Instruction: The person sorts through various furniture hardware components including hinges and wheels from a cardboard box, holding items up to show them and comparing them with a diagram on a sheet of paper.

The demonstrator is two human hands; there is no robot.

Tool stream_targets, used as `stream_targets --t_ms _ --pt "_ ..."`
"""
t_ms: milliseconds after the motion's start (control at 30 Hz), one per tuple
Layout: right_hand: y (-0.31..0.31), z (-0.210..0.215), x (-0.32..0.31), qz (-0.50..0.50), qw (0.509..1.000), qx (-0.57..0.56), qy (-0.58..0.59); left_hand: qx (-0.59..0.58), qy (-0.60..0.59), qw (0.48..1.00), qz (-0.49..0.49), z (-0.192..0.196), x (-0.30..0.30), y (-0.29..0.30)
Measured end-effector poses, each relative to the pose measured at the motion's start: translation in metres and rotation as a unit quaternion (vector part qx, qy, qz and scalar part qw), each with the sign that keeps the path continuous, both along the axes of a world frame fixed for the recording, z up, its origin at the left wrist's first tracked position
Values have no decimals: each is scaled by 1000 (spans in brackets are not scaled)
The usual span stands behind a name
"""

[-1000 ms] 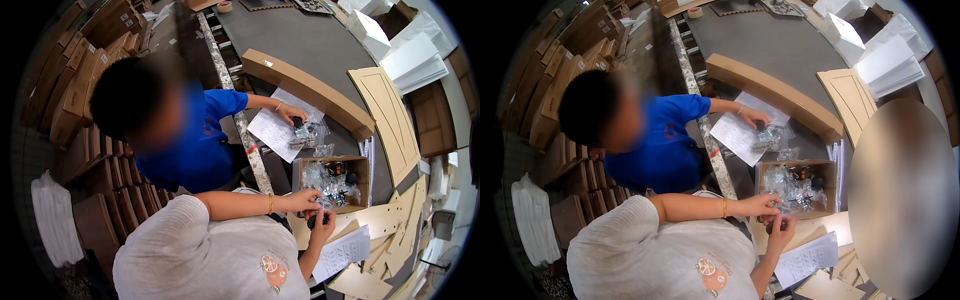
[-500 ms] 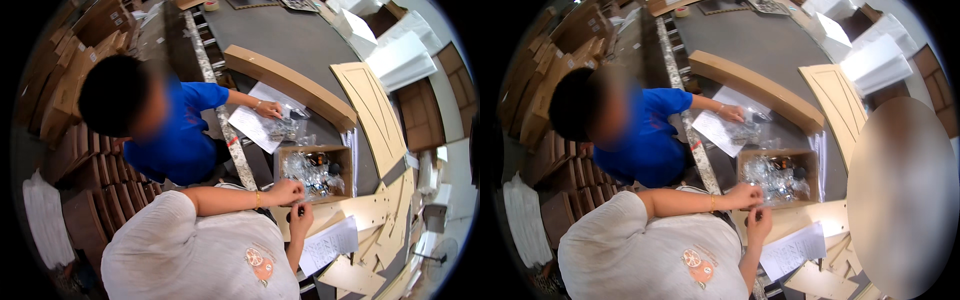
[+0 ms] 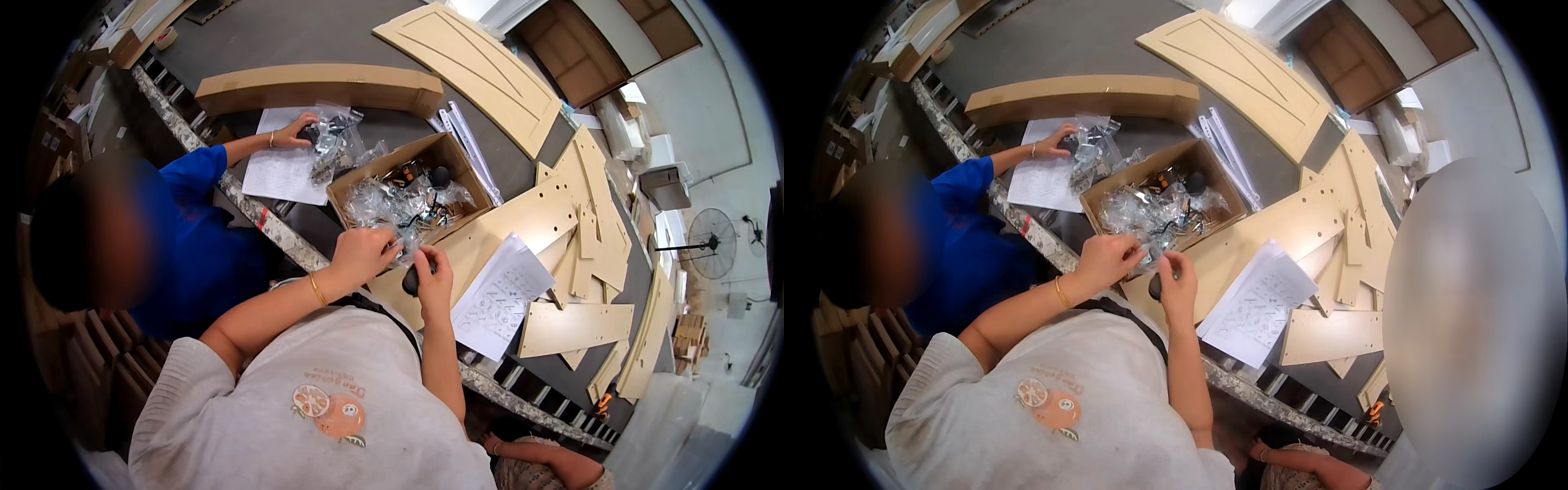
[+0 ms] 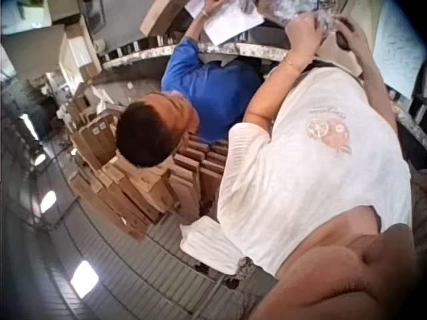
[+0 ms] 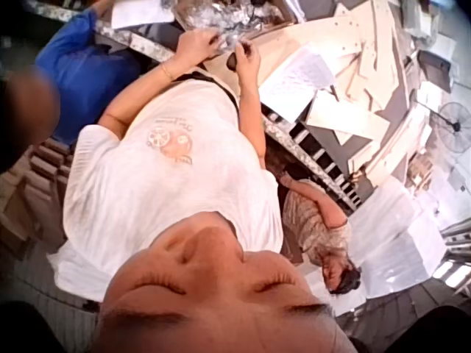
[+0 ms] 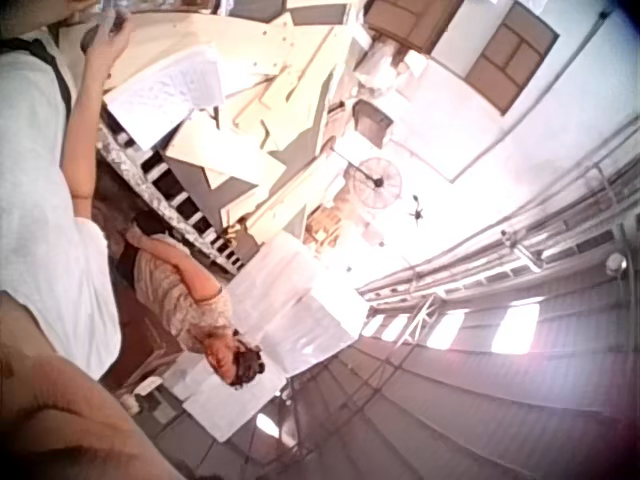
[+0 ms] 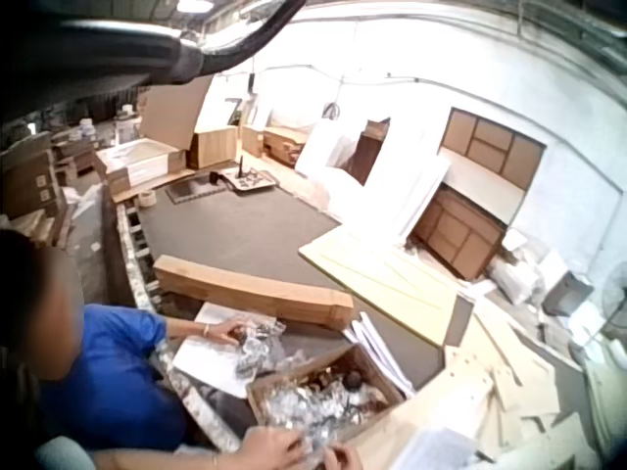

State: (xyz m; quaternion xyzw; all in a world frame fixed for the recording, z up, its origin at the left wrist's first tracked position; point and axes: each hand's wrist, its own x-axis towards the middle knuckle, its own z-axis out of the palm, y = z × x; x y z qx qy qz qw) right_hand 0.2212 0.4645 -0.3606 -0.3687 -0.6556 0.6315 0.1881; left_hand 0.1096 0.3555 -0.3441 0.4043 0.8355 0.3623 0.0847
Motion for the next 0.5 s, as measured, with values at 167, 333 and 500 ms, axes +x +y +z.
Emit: stream_targets --t_ms 167,333,500 --pt "6 25 19 -95 918 -337 187 26 23 999 -8 -14 2 -1" --pt "-1 22 5 -33 944 -260 198 89 -55 995 -3 -15 4 5" --pt "-7 11 3 -50 955 -278 95 115 -154 979 62 -16 -7 -3"
